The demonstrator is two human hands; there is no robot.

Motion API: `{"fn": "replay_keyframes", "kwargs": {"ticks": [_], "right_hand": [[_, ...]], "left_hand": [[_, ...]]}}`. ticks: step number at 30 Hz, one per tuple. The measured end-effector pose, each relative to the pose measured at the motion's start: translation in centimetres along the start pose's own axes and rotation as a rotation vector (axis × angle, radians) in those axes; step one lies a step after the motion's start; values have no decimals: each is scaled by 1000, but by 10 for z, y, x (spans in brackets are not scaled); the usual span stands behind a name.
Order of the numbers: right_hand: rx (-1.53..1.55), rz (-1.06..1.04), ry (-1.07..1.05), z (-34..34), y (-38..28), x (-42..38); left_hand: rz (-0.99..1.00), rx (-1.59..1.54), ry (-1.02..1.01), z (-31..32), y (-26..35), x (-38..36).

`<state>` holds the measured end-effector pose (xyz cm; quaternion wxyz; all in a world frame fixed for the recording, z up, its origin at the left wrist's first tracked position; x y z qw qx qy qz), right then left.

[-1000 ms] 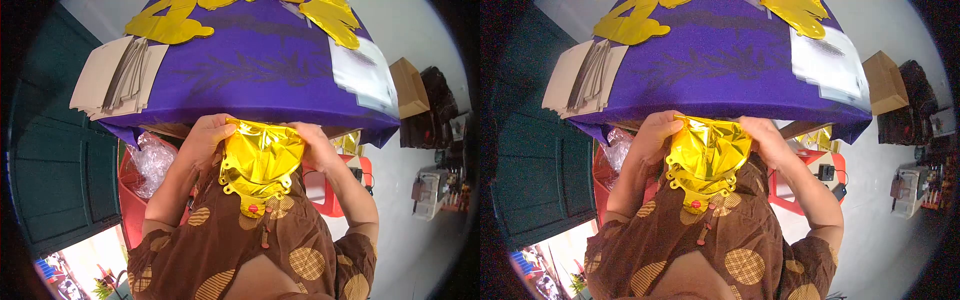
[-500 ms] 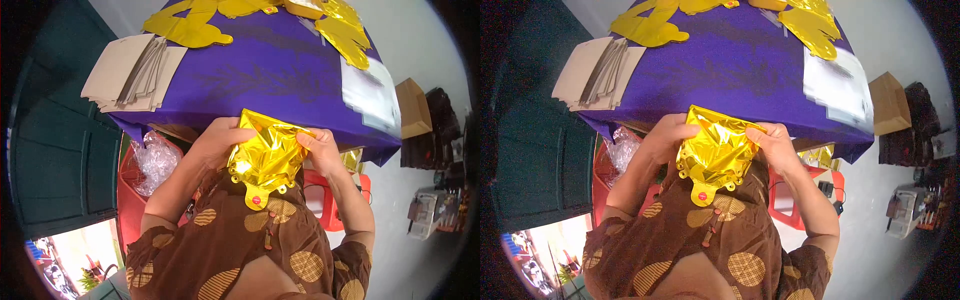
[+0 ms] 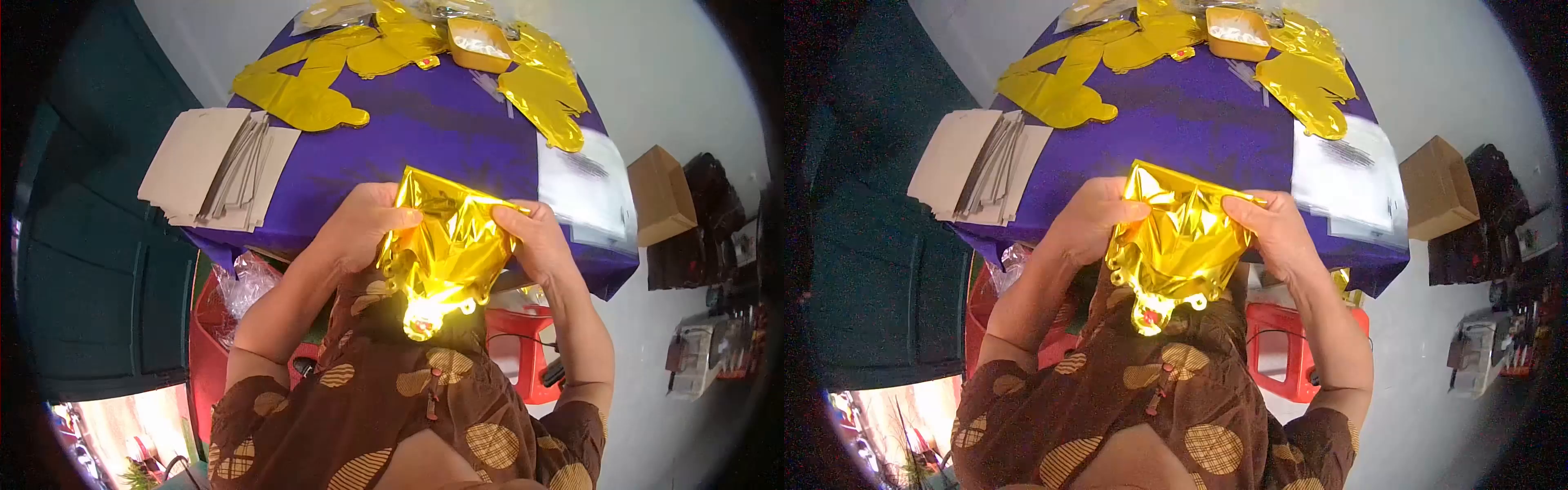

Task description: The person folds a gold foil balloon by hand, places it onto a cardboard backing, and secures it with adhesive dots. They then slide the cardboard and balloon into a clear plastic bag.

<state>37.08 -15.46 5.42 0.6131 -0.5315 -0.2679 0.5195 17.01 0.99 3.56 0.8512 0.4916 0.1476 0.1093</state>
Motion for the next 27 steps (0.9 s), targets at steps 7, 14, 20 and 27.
{"fn": "replay_keyframes", "kwargs": {"ticks": [7, 14, 20, 27], "right_hand": [[-58, -60, 24, -6, -27, 34], [-45, -104, 2, -11, -42, 65], [-56, -202, 6, -28, -60, 71], [-921, -821, 20, -23, -77, 66]], "left_hand": [[-46, -122, 21, 1, 28, 27], [-34, -128, 32, -17, 37, 48], [-44, -213, 66, -32, 45, 52], [-32, -257, 115, -38, 50, 49]]}}
Point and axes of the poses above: each hand's wrist, its own x-axis towards the middle knuckle, its own z-axis out of the palm, y = z × x, the point moved 1 cm from there along x, towards the middle knuckle
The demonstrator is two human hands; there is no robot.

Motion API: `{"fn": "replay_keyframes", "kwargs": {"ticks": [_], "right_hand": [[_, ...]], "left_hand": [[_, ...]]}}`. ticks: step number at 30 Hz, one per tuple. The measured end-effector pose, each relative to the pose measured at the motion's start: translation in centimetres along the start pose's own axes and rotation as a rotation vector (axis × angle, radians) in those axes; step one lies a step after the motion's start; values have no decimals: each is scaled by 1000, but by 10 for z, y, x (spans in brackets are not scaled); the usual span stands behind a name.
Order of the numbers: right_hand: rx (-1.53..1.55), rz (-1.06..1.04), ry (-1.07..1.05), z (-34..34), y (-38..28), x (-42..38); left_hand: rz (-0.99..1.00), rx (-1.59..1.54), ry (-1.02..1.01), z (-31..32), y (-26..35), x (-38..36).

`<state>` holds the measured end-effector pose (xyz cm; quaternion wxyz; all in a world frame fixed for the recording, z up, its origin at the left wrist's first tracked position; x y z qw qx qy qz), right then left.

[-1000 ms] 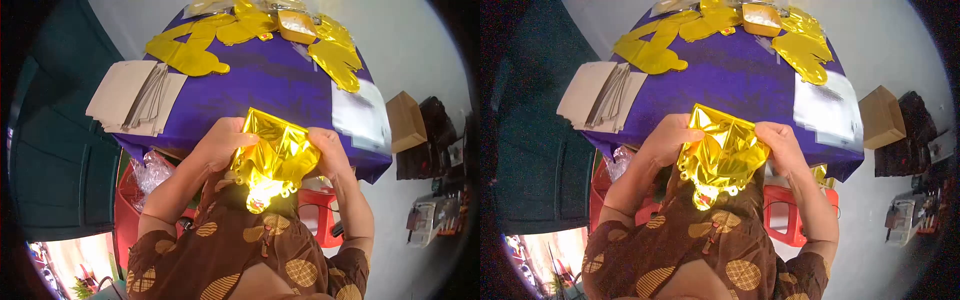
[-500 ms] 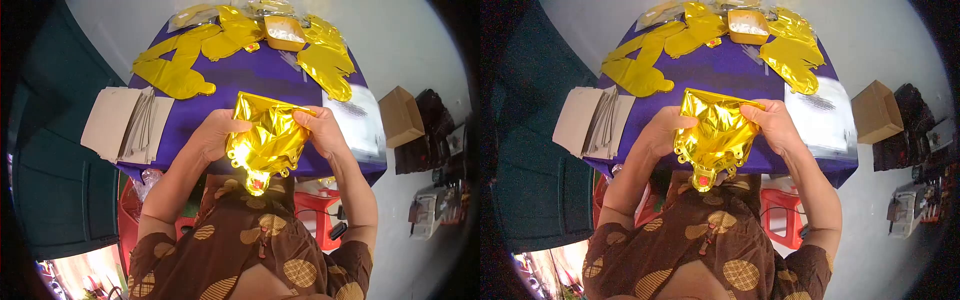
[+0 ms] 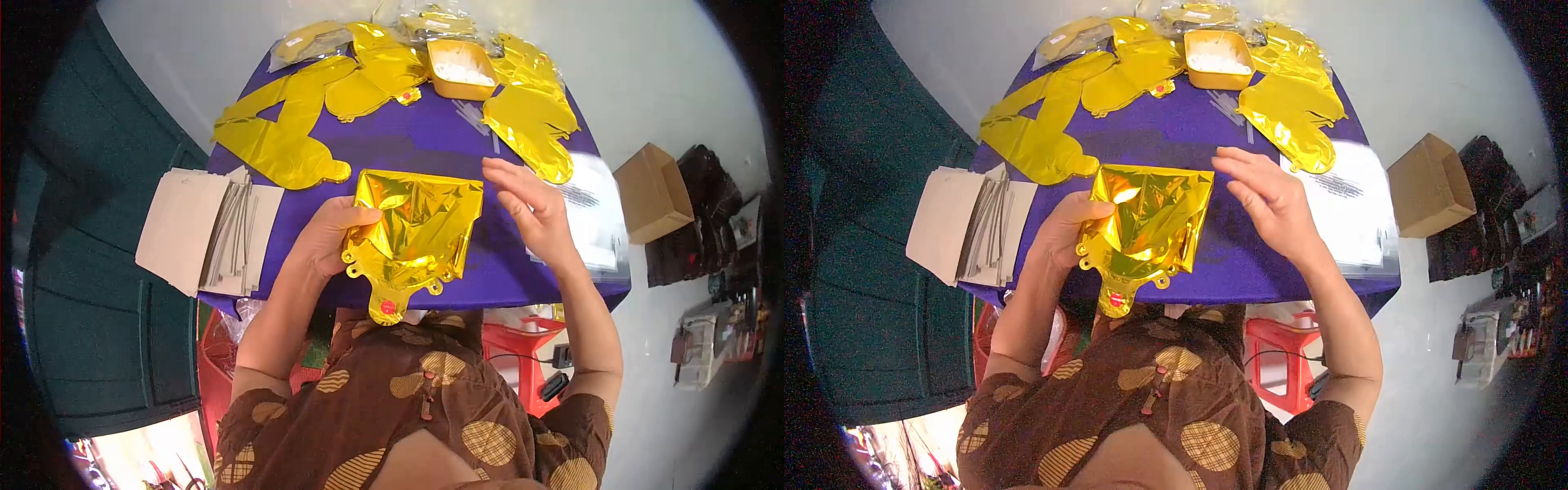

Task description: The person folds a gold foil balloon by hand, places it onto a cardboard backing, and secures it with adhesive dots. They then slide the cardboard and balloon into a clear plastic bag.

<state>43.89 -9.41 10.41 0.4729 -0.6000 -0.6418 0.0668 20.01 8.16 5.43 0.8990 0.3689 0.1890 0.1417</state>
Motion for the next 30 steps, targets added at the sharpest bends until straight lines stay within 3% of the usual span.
{"fn": "replay_keyframes", "kwargs": {"ticks": [2, 5, 8, 11, 15, 25, 28, 30], "right_hand": [[-261, -257, -25, -2, -7, 6], [-321, -337, -22, -4, -8, 11], [-376, -189, 102, -1, -7, 6], [451, 548, 203, 20, -6, -7], [831, 848, 12, 35, -4, -10], [834, 759, 19, 53, 15, -13], [311, 496, 218, 52, 19, -16], [-286, 64, 188, 38, -1, -17]], "left_hand": [[-13, 4, 16, -3, 1, 0], [-14, -9, 26, -8, 1, 2], [34, -7, 58, 0, 5, -1], [98, 26, 92, 1, 2, 0], [155, 59, 98, 6, -6, 2], [122, 130, 94, 1, -10, 7], [149, 87, 111, 3, -9, 10], [180, 20, 146, 8, -9, 12]]}}
Point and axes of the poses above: each hand's wrist, its own x-axis towards the middle knuckle, its own z-axis out of the palm, y = z × x, the point moved 1 cm from there along x, towards the middle knuckle
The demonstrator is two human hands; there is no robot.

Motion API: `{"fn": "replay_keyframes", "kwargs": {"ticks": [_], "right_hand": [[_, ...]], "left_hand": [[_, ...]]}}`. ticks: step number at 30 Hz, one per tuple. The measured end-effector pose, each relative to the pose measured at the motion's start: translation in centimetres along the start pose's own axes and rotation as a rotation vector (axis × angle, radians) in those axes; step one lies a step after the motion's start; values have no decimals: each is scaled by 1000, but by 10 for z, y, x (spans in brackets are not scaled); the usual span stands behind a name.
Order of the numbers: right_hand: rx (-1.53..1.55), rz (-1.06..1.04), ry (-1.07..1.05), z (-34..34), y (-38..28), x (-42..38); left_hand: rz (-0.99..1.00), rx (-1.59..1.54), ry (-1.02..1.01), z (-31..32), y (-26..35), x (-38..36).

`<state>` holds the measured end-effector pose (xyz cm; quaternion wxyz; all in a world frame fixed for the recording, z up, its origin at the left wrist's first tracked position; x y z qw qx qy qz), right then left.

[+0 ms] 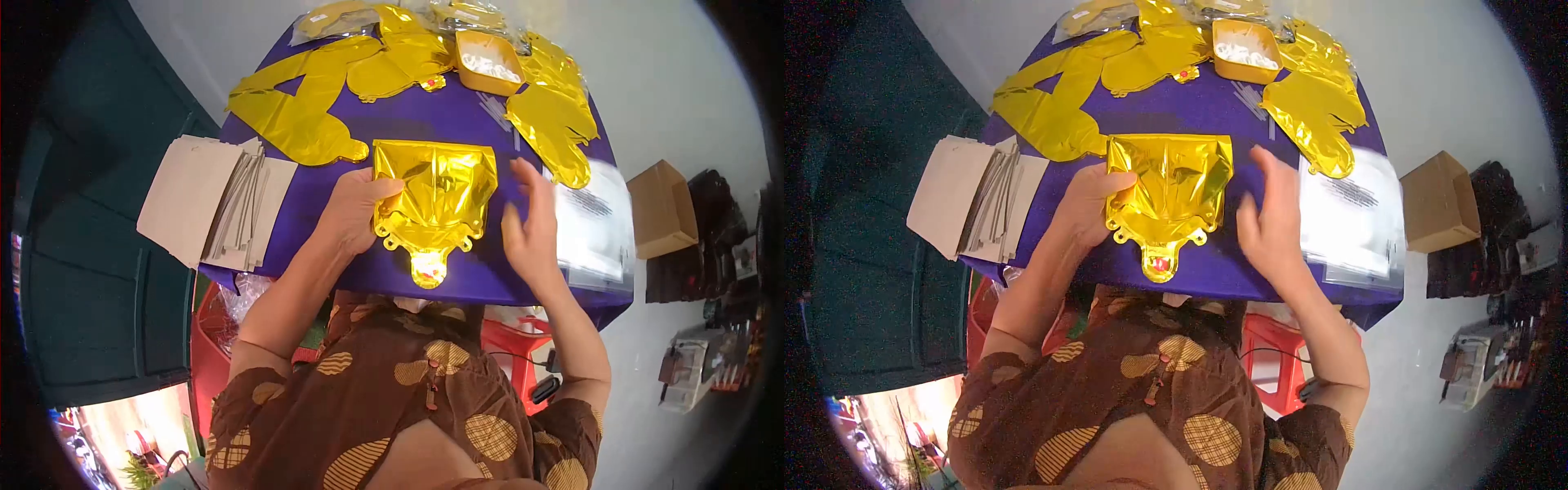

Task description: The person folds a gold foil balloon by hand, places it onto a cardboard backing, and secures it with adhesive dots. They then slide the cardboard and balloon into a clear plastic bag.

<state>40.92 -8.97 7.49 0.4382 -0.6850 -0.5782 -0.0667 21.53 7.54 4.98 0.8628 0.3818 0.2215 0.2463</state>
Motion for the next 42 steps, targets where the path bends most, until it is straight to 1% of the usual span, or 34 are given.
{"fn": "replay_keyframes", "kwargs": {"ticks": [1, 2, 4, 5, 9, 11, 13, 17, 22, 25, 26, 31, 33, 35, 37, 40, 42], "right_hand": [[-270, -249, 27, -6, -8, -1], [-271, -336, -18, -3, -10, -4], [-271, -502, -110, 6, -20, -12], [-261, -481, -129, 9, -30, -16], [-262, -609, -56, 28, -31, -20], [-244, -612, -96, 28, -31, -22], [-170, -581, -111, 27, -33, -22], [-36, -430, -112, 30, -29, -23], [75, -196, -83, 33, -28, -23], [7, -85, -7, 39, -27, -24], [-16, -81, 7, 40, -28, -24], [-94, -124, 99, 39, -37, -18], [-183, -206, 178, 39, -38, -16], [-233, -307, 154, 38, -37, -15], [-243, -426, 27, 34, -33, -17], [-194, -500, -94, 41, -27, -23], [-199, -537, -101, 39, -31, -24]], "left_hand": [[10, -38, 29, 3, 0, 0], [20, -77, 58, 5, 0, 1], [30, -80, 43, -4, -9, 8], [32, -78, 33, -7, -13, 11], [21, -9, 11, -6, -20, 9], [5, 27, -38, -3, -20, 4], [6, 24, -16, 2, -19, -1], [21, 31, -27, 6, -19, -5], [71, 31, 15, 14, -20, -12], [65, 30, 41, 20, -19, -16], [64, 23, 53, 20, -19, -16], [53, 65, 35, 14, -26, -14], [42, 64, 27, 13, -27, -14], [23, 58, 13, 13, -27, -14], [1, 59, 4, 13, -27, -13], [-37, 43, 2, 10, -30, -10], [-58, 28, 0, 8, -28, -10]]}}
Point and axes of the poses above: each hand's wrist, its own x-axis towards the middle knuckle, its own z-axis out of the palm, y = z × x, the point moved 1 cm from there along x, towards the middle knuckle
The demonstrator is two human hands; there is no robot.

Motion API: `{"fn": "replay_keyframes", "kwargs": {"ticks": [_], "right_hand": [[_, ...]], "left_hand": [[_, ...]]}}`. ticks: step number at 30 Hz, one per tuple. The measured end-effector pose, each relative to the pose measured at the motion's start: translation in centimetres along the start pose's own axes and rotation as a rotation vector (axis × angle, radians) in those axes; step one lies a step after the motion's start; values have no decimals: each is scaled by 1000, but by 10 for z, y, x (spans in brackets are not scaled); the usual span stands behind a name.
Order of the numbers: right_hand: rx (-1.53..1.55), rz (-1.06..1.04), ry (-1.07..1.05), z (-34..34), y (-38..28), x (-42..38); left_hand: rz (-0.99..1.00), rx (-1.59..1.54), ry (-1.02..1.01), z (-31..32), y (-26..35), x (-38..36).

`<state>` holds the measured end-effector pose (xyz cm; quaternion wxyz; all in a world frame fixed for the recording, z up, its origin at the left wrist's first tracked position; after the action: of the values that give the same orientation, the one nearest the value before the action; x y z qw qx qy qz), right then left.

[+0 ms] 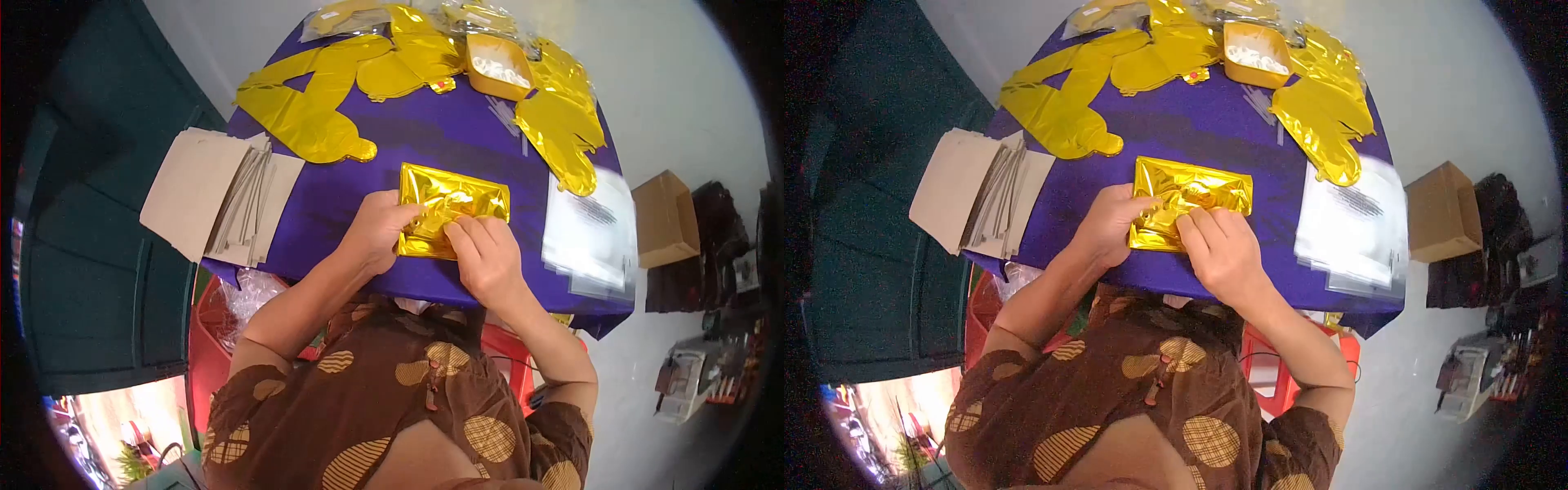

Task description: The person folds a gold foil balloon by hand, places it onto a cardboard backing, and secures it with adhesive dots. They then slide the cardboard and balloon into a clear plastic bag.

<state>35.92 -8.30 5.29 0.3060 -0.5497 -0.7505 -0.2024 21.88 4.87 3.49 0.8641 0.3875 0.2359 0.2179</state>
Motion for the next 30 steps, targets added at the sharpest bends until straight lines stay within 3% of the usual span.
{"fn": "replay_keyframes", "kwargs": {"ticks": [9, 21, 24, 27, 29, 30], "right_hand": [[-159, -36, -89, -7, -20, -7], [-222, -123, -136, -8, -22, -10], [-172, -103, -80, -15, -22, -2], [-27, 145, -40, -35, -20, 4], [72, 431, -17, -52, -16, -2], [121, 485, 87, -60, -15, 4]], "left_hand": [[-52, -72, -6, -7, -3, 0], [-116, -77, 163, -3, -8, -5], [-133, -76, -22, 3, 13, -29], [2, 409, 152, 7, 38, -61], [793, 1194, 376, -6, 46, -94], [976, 1347, 530, -10, 59, -112]]}}
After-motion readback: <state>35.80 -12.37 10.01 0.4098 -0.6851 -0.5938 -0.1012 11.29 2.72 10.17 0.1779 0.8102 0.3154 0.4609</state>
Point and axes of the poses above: each hand's wrist, its own x-axis towards the middle knuckle, its own z-axis out of the palm, y = z × x, the point moved 1 cm from there along x, towards the middle knuckle
